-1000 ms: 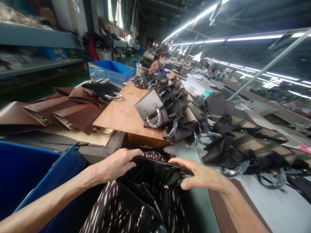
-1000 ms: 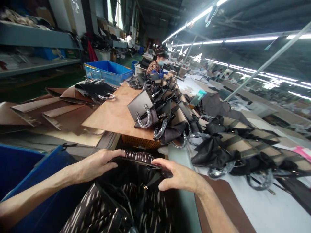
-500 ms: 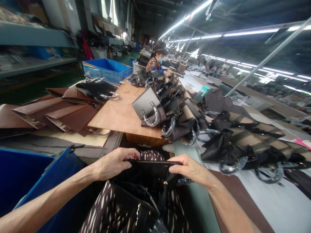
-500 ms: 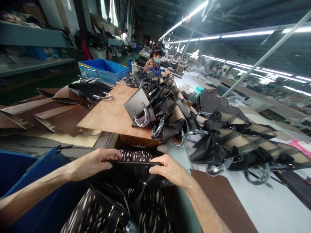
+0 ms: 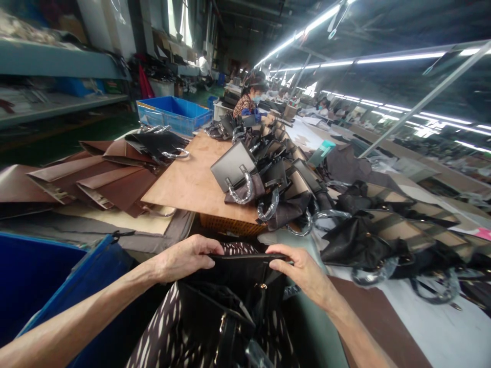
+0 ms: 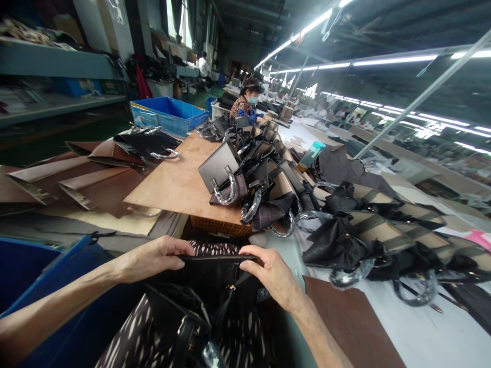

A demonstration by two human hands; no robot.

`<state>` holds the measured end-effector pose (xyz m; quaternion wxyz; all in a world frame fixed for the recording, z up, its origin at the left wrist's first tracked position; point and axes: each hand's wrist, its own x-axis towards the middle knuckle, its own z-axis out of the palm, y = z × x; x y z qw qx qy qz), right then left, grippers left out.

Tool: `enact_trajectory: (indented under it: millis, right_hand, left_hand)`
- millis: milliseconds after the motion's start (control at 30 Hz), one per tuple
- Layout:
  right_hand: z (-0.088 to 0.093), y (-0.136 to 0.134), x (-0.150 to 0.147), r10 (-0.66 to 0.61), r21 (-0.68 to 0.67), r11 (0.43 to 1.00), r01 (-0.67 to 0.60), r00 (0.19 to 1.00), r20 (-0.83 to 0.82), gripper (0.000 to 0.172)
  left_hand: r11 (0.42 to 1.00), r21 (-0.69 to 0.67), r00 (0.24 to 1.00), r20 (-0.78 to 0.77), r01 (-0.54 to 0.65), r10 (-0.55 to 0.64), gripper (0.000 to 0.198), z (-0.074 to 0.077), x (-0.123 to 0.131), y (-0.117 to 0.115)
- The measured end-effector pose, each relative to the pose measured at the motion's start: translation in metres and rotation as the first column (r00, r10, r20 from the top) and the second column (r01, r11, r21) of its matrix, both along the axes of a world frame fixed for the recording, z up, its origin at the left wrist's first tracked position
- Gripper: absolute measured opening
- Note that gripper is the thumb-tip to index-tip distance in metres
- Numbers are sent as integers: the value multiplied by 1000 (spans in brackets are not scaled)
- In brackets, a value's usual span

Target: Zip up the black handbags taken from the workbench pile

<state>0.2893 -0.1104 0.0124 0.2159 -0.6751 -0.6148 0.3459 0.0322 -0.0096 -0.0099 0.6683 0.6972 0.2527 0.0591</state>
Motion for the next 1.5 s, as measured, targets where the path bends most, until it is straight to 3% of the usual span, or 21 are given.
enact_trajectory:
  millis: [167,233,367,467,533,700,800,900,1033,1233,1367,1500]
  right_hand:
    - [4,-4,-10,78,219,970,-105,989,129,25]
    - [6,-5,-16,124,234,957,-171,971,204,26]
    - [2,-7,-25,112,259,934,-247,890,443,50]
    - [-4,-6,-27,64,289,916,-278,813,579,43]
    - [-7,-4,-26,46,299,916,-266,812,582,30]
    - [-11,2,-24,26,287,945,-160,907,420,6]
    - [-11,4,-24,22,288,948,-139,927,375,4]
    - [-12,5,-24,23,298,943,-146,924,382,15]
    - [-11,6,-26,30,298,935,-193,878,477,22]
    - [-12,7,-36,-1,319,867,-384,638,770,17]
    - [-16,11,-44,22,326,841,-432,629,777,15]
    - [-19,17,-50,47,318,853,-414,667,743,12]
  left_hand:
    - [998,56,1000,-12,-15,16,22,2,4,0]
    - [996,91,999,-23,-20,22,22,3,4,0]
    - [990,141,999,-40,-21,27,21,2,3,1]
    - [992,124,998,-54,-27,34,19,0,4,2]
    - [990,137,997,-69,-28,38,18,0,5,1]
    - [947,320,993,-97,-31,66,21,5,7,0]
    - [927,376,992,-108,-15,60,22,8,7,0]
    - [921,390,991,-125,1,52,23,9,6,1]
    - [925,380,988,-141,-5,63,23,8,7,2]
    - [934,354,988,-122,-45,94,21,7,8,1]
    - [936,347,987,-127,-53,102,22,9,9,0]
    - [937,345,989,-109,-61,104,21,9,9,0]
